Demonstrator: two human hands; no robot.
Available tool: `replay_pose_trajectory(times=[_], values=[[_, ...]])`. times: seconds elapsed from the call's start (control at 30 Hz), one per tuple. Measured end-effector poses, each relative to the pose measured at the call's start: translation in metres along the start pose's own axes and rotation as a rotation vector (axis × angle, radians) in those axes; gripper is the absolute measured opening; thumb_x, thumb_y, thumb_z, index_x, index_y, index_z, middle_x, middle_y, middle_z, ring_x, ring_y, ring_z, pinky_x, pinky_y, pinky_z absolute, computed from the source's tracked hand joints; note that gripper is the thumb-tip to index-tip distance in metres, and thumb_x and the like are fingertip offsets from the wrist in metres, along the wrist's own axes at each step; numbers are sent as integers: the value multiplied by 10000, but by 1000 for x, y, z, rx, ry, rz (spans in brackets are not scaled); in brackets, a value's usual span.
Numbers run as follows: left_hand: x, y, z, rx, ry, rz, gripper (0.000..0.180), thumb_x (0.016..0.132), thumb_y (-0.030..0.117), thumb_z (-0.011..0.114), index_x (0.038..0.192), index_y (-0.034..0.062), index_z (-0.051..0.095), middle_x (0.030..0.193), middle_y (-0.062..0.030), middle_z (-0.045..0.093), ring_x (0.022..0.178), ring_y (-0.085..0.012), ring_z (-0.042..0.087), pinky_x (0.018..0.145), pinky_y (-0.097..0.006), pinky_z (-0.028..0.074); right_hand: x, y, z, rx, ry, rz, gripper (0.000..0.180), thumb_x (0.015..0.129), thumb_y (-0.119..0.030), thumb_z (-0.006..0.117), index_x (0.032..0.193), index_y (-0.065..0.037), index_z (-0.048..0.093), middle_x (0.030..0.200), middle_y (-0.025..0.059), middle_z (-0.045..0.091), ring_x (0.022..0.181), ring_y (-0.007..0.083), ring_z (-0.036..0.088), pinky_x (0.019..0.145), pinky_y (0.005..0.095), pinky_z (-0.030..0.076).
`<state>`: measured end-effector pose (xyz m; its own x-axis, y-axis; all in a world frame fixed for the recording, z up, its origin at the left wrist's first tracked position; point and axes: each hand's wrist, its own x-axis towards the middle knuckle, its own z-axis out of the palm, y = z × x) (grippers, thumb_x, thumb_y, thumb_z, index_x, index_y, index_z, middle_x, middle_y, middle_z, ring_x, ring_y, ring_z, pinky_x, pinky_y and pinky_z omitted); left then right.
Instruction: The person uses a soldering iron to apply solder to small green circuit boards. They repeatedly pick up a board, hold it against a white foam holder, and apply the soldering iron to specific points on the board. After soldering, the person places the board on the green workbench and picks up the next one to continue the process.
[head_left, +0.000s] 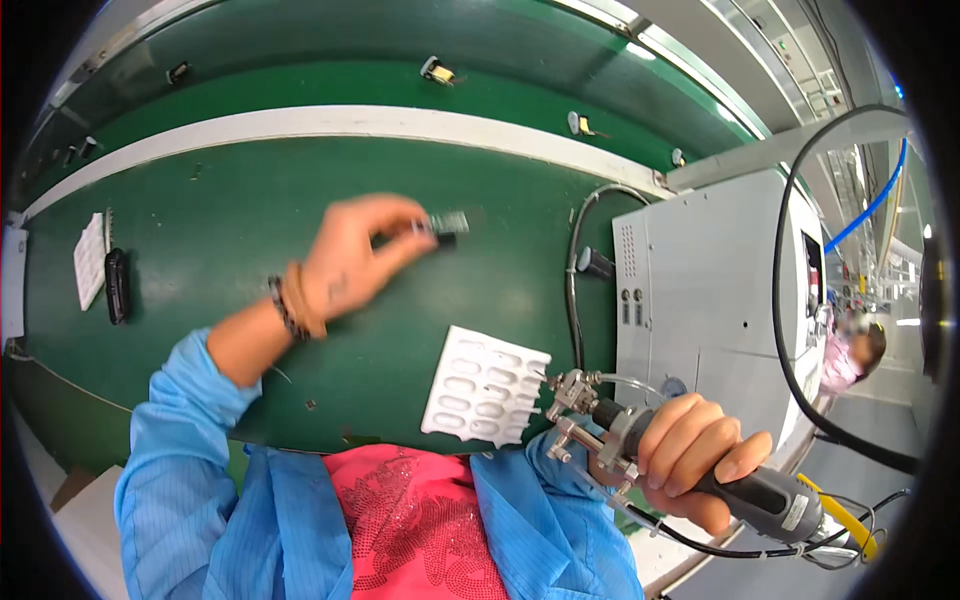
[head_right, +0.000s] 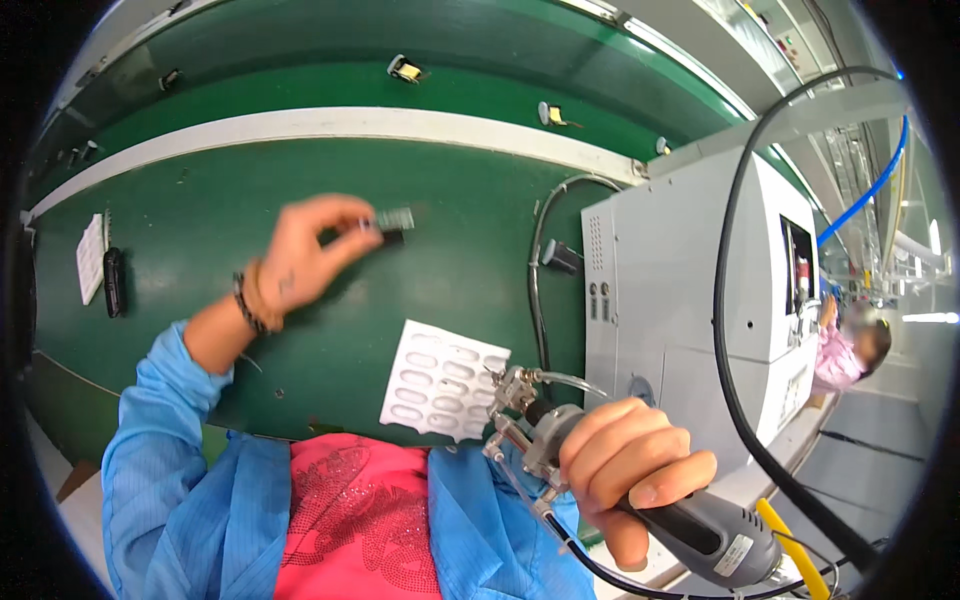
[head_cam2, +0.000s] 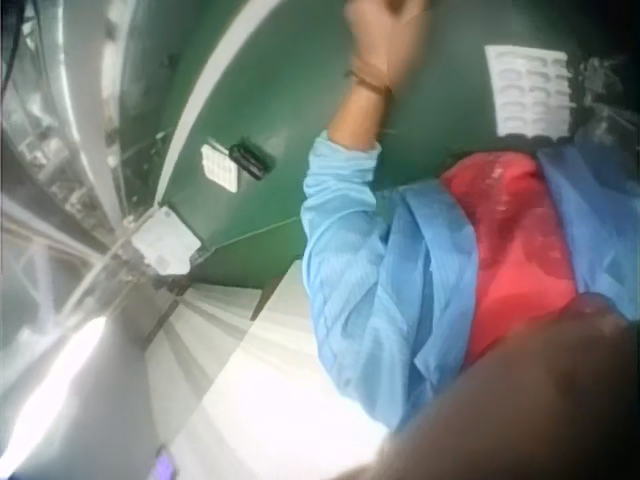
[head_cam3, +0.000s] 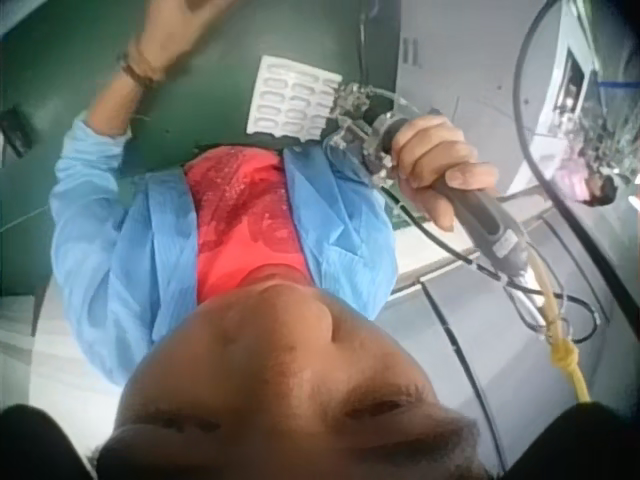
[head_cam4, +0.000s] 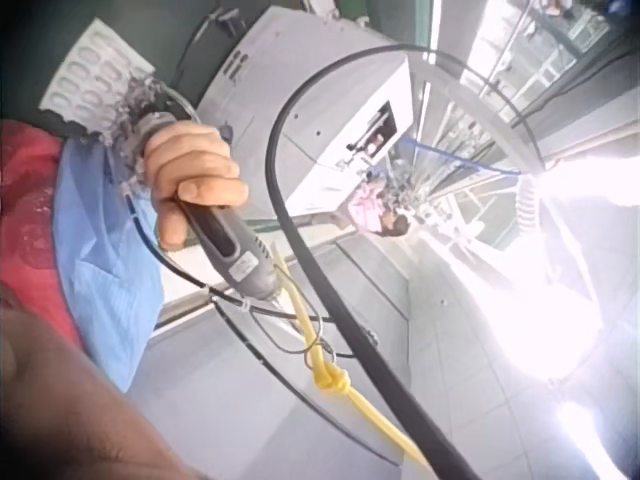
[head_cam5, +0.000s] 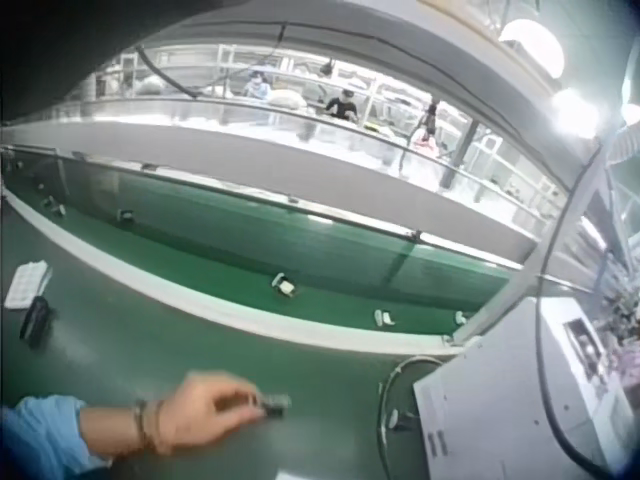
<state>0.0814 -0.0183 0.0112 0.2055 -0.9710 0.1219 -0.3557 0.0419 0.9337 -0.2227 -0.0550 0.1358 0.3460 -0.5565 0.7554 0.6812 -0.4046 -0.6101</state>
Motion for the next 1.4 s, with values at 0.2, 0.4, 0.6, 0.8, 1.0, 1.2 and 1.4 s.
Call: replay_pose_trajectory(times=[0.2,0.4,0.6,0.8,1.0,1.2,1.4], values=[[135,-79,-88,850,524,321,325,908,209,690,1192,56,657,1197,-136,672,1121,-333,610,974,-403,486,3,4,1,-33,-52,31,422,897,-322,764,949,-57,440,589,3,536,421,107,535,383,240,480],[206,-109,-61,731,-55,494,471,861,40,666,1318,56,555,1354,-148,584,1249,-362,543,1059,-419,460,0,4,3,-63,39,7,398,885,-269,778,928,-56,444,571,7,533,412,106,545,383,237,490],[239,-103,-49,706,-41,331,352,909,88,663,1245,44,566,1148,-161,684,1070,-374,637,945,-413,515,6,4,1,-64,-5,52,394,870,-245,793,931,-53,455,579,17,551,416,113,552,387,248,491],[137,-26,1,322,-77,311,239,913,103,690,1126,15,627,1024,-159,709,957,-306,687,864,-371,528,7,4,-11,-18,-96,70,432,863,-309,802,976,-53,474,609,14,570,458,118,575,428,246,511],[-10,20,52,155,-238,368,241,833,43,741,1066,5,690,1015,-153,709,969,-313,680,857,-381,531,0,-5,-5,7,-51,83,403,865,-290,800,956,-51,489,620,39,552,443,152,537,415,276,446],[-64,23,79,178,-212,445,332,767,21,771,1080,3,665,993,-142,697,999,-315,660,868,-411,512,-4,-5,0,-16,-118,69,464,858,-412,784,1023,-81,503,620,21,577,468,104,567,436,228,512],[-71,7,98,118,-184,379,364,733,34,805,1076,10,683,994,-128,712,1019,-300,658,875,-403,525,-1,14,3,-36,-153,111,471,860,-419,778,1029,-84,493,623,16,577,462,105,563,428,230,504]])
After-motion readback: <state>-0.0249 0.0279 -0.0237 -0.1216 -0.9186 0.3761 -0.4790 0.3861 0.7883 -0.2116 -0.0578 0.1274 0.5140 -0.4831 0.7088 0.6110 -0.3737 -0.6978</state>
